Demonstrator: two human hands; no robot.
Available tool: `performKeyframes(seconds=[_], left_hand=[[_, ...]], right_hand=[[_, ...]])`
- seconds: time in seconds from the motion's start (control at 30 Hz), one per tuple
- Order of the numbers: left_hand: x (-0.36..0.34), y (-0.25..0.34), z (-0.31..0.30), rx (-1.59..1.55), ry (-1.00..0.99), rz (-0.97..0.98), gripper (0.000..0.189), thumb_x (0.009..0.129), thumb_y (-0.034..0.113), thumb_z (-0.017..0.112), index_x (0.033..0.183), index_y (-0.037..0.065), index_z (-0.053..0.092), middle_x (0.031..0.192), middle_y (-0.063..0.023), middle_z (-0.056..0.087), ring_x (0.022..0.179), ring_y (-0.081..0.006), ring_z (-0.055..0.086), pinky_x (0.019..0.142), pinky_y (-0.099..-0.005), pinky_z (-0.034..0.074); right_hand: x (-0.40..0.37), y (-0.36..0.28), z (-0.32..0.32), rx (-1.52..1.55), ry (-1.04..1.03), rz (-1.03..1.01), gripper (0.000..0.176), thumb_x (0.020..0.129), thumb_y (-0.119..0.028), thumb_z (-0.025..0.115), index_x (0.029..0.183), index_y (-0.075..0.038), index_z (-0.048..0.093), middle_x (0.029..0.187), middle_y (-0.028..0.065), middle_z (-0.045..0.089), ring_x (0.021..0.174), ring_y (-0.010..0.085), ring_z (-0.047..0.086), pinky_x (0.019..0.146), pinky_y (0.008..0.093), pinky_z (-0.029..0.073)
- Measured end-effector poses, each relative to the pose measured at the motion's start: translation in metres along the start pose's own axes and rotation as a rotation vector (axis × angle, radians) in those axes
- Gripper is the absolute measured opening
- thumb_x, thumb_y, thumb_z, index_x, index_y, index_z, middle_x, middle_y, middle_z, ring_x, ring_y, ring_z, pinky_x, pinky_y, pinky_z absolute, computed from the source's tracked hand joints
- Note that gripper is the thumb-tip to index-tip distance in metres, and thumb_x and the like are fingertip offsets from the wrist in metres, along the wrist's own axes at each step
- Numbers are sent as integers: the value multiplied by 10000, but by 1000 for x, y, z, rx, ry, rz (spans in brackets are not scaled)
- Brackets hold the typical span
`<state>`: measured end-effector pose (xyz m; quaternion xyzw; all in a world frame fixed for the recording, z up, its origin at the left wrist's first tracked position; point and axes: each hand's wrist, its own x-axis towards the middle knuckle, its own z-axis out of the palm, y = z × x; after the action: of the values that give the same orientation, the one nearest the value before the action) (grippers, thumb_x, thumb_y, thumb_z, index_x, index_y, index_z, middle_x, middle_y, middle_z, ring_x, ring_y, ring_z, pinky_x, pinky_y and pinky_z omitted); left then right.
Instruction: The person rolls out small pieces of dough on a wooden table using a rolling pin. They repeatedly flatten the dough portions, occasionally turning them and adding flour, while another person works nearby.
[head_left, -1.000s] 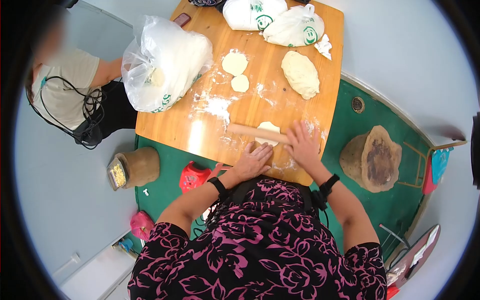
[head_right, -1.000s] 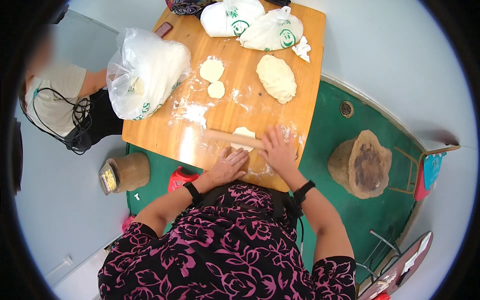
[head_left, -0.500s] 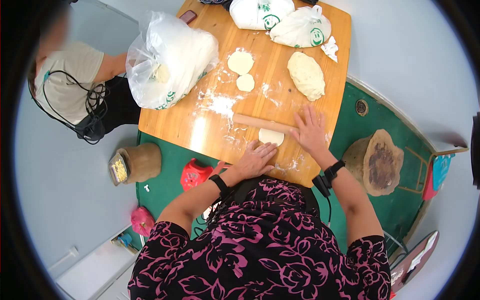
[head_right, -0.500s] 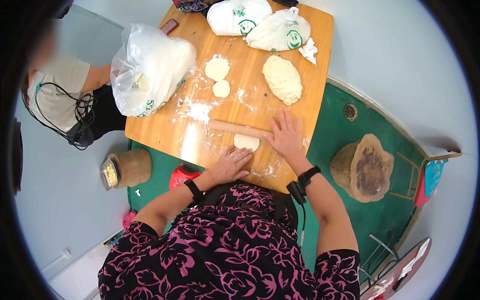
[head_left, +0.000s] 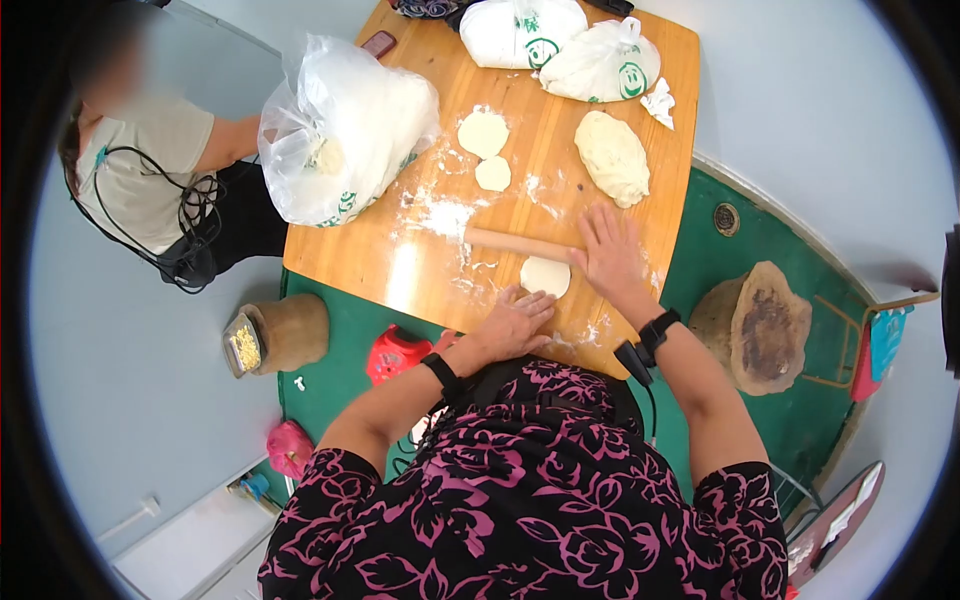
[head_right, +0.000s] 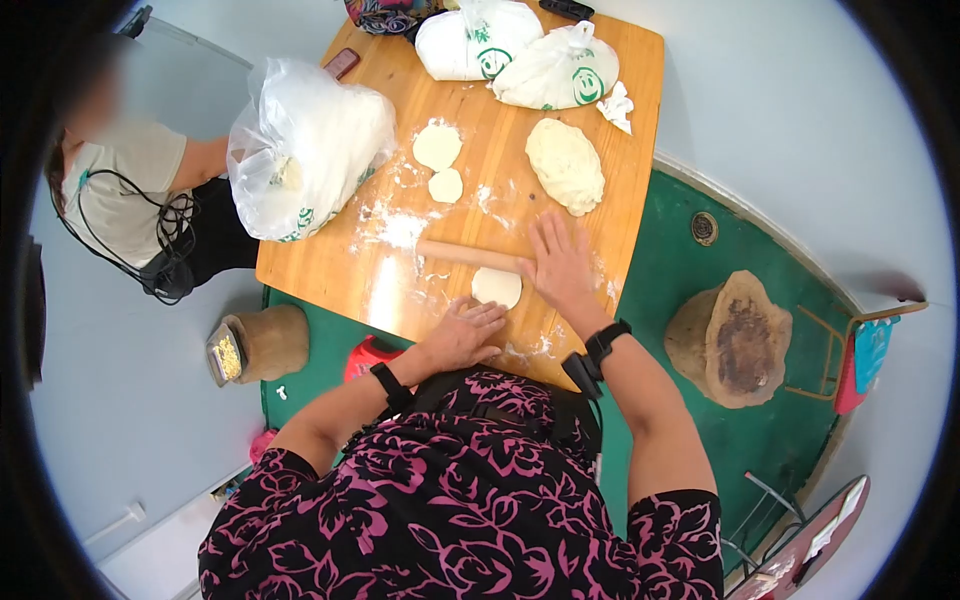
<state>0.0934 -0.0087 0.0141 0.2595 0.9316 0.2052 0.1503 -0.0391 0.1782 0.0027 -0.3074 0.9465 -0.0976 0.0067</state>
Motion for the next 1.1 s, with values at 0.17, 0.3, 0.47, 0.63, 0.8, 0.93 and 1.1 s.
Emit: performKeyframes(seconds=[0.17, 0.3, 0.47, 0.63, 0.8, 0.93, 1.1], left_hand=[[-2, 5, -3, 34, -31, -10, 524, 829, 391, 567, 1212, 40, 502, 1365, -113, 414, 1278, -227, 376, 1027, -492, 250], [-1, 2, -2, 27, -42, -5, 532, 833, 395, 560, 1220, 36, 493, 1374, -113, 403, 1291, -228, 360, 1026, -502, 249], [-3, -4, -2, -52, 138, 28, 427, 823, 323, 592, 1148, 51, 536, 1243, -124, 506, 1156, -263, 477, 961, -453, 340], [6, -18, 0, -67, 503, -650, 297, 774, 263, 657, 963, 47, 580, 935, -158, 546, 825, -344, 552, 705, -454, 433], [39, -27, 1, -220, 446, -831, 239, 709, 243, 698, 821, 53, 605, 932, -139, 515, 970, -323, 477, 809, -443, 376], [50, -22, -2, -116, 447, -776, 234, 718, 222, 702, 768, 18, 598, 925, -149, 560, 783, -329, 566, 678, -407, 455], [54, -29, -19, -781, 281, -853, 209, 743, 130, 704, 857, 15, 572, 893, -110, 603, 730, -223, 618, 592, -298, 485]], right_hand=[[-48, -16, 7, 40, -71, -277, 594, 877, -454, 454, 1317, -57, 413, 1415, 122, 338, 1343, 266, 250, 1068, 535, 163], [-14, -6, 11, -73, 3, -198, 587, 866, -459, 475, 1283, -47, 451, 1402, 128, 349, 1334, 268, 266, 1064, 533, 171], [-3, -2, 9, 69, 134, -43, 532, 824, -376, 563, 1222, -33, 487, 1367, 146, 388, 1304, 287, 308, 1041, 523, 214], [-32, 8, 21, 141, 87, -106, 395, 734, -257, 674, 1032, -30, 549, 1308, 132, 441, 1271, 272, 349, 1022, 463, 269], [-34, 24, 10, 254, 189, 133, 386, 698, -209, 708, 997, -22, 550, 1240, 125, 476, 1241, 282, 375, 1000, 423, 311], [-52, 33, 1, 270, 185, 225, 406, 704, -190, 708, 1029, -13, 539, 1239, 130, 474, 1232, 292, 383, 990, 416, 324], [-81, 38, 5, 301, 164, 271, 420, 702, -177, 707, 1043, -6, 531, 1242, 134, 467, 1215, 306, 398, 978, 419, 335]])
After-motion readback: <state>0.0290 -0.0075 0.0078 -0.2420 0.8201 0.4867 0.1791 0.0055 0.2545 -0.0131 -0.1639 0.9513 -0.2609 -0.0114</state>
